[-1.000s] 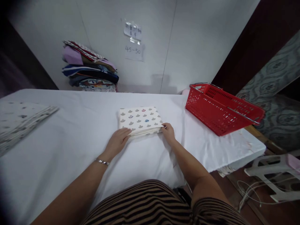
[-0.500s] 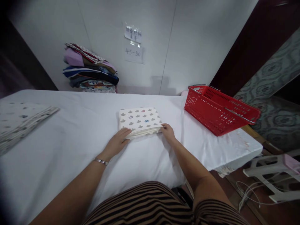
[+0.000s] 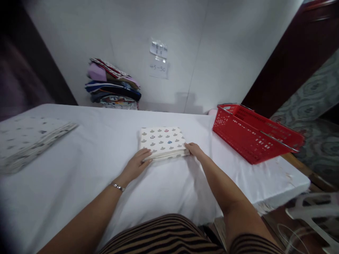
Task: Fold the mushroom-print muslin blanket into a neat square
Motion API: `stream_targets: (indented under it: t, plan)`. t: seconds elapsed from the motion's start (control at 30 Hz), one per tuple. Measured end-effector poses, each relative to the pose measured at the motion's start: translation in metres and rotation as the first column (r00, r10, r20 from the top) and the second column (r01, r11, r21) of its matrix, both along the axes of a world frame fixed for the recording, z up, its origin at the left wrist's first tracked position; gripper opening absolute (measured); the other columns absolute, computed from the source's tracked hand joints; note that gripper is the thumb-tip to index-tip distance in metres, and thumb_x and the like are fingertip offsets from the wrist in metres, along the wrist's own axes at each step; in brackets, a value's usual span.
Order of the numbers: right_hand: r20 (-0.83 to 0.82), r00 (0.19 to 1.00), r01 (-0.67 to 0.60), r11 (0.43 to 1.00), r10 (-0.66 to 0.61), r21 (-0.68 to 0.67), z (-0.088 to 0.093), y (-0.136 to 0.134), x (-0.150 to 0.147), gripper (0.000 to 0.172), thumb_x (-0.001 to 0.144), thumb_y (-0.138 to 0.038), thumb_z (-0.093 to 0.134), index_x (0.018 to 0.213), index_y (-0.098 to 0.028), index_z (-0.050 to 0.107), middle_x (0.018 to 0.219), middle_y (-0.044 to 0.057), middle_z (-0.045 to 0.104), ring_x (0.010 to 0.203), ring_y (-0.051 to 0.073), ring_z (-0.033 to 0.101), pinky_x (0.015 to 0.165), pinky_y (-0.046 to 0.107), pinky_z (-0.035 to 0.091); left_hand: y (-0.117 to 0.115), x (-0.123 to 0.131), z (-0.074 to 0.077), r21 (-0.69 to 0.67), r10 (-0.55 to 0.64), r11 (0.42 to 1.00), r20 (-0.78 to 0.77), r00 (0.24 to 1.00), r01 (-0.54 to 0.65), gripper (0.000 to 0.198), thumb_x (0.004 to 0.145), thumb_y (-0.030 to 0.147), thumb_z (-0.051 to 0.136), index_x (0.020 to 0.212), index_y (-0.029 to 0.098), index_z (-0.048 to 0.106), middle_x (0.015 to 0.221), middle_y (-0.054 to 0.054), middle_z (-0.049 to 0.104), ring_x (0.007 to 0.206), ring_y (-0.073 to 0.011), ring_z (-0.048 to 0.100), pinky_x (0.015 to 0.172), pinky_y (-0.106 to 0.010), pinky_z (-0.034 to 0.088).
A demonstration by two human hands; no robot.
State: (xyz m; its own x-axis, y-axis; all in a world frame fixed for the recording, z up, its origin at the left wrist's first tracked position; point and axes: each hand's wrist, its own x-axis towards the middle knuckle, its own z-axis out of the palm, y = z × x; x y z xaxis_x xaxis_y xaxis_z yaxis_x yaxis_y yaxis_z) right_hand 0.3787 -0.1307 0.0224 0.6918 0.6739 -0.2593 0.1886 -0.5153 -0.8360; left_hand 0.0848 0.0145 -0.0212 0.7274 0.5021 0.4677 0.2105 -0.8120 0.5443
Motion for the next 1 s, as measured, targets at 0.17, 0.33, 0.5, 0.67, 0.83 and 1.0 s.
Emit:
stream_targets:
  t: [0.17, 0.33, 0.5, 0.67, 0.83, 1.0]
  plan:
    - [-0.005, 0.995, -0.095, 0.983, 0.095, -0.155, 0.002, 0.008, 0.007, 0.037, 0.071, -0.051, 0.067, 0.085, -0.018, 0.063, 0.063, 0.000, 0.058, 0.057, 0.012, 0.051, 0.051, 0.022, 0.042, -0.006, -0.001, 0.008, -0.057, 0.172, 0.984, 0.071, 0.983, -0.168, 0.029, 0.092, 0.037, 0.045, 0.095, 0.022, 0.069, 0.116, -0.006, 0.062, 0.117, -0.0202, 0.051, 0.102, -0.040, 0.045]
    - [-0.047, 0.992, -0.126, 0.978, 0.120, -0.167, 0.003, 0.014, 0.012, 0.036, 0.069, -0.040, 0.069, 0.097, -0.020, 0.062, 0.085, 0.004, 0.068, 0.071, 0.015, 0.061, 0.055, 0.023, 0.048, -0.011, 0.001, 0.014, -0.151, 0.268, 0.955, 0.062, 0.961, -0.256, 0.026, 0.090, 0.036, 0.049, 0.095, 0.020, 0.070, 0.110, -0.007, 0.063, 0.111, -0.0207, 0.053, 0.097, -0.039, 0.047]
    - [-0.053, 0.997, -0.063, 0.986, 0.055, -0.156, 0.014, 0.013, 0.054, 0.045, 0.070, -0.032, 0.068, 0.113, -0.019, 0.061, 0.088, 0.006, 0.069, 0.071, 0.016, 0.064, 0.060, 0.025, 0.050, -0.040, 0.010, 0.020, -0.251, 0.110, 0.962, 0.009, 0.994, -0.104, 0.027, 0.090, 0.037, 0.049, 0.089, 0.022, 0.071, 0.107, -0.005, 0.066, 0.108, -0.0208, 0.055, 0.097, -0.039, 0.045]
    - [0.108, 0.993, 0.070, 0.977, -0.048, -0.204, 0.018, 0.008, 0.090, 0.046, 0.070, -0.028, 0.069, 0.113, -0.015, 0.063, 0.098, 0.011, 0.069, 0.079, 0.018, 0.065, 0.063, 0.026, 0.050, -0.074, 0.025, 0.025, -0.260, -0.298, 0.921, 0.003, 0.955, 0.289, 0.023, 0.086, 0.032, 0.056, 0.105, 0.026, 0.068, 0.120, -0.004, 0.064, 0.117, -0.0196, 0.053, 0.102, -0.034, 0.042]
    - [0.292, 0.956, 0.055, 0.968, 0.020, -0.245, 0.015, 0.015, 0.081, 0.037, 0.069, -0.022, 0.067, 0.105, -0.014, 0.068, 0.105, 0.014, 0.068, 0.097, 0.027, 0.063, 0.077, 0.033, 0.050, -0.041, 0.025, 0.029, -0.340, -0.050, 0.940, -0.035, 0.998, 0.035, 0.022, 0.087, 0.026, 0.048, 0.095, 0.024, 0.069, 0.100, -0.001, 0.069, 0.087, -0.0156, 0.062, 0.081, -0.029, 0.050]
    - [0.501, 0.852, -0.152, 0.988, 0.152, -0.041, 0.020, 0.032, 0.025, 0.036, 0.074, -0.024, 0.061, 0.109, -0.022, 0.067, 0.120, 0.009, 0.063, 0.113, 0.026, 0.057, 0.092, 0.036, 0.047, 0.015, 0.027, 0.024, -0.339, 0.344, 0.867, -0.123, 0.931, -0.365, 0.033, 0.081, 0.022, 0.052, 0.113, 0.019, 0.061, 0.114, -0.007, 0.064, 0.090, -0.0179, 0.062, 0.083, -0.032, 0.048]
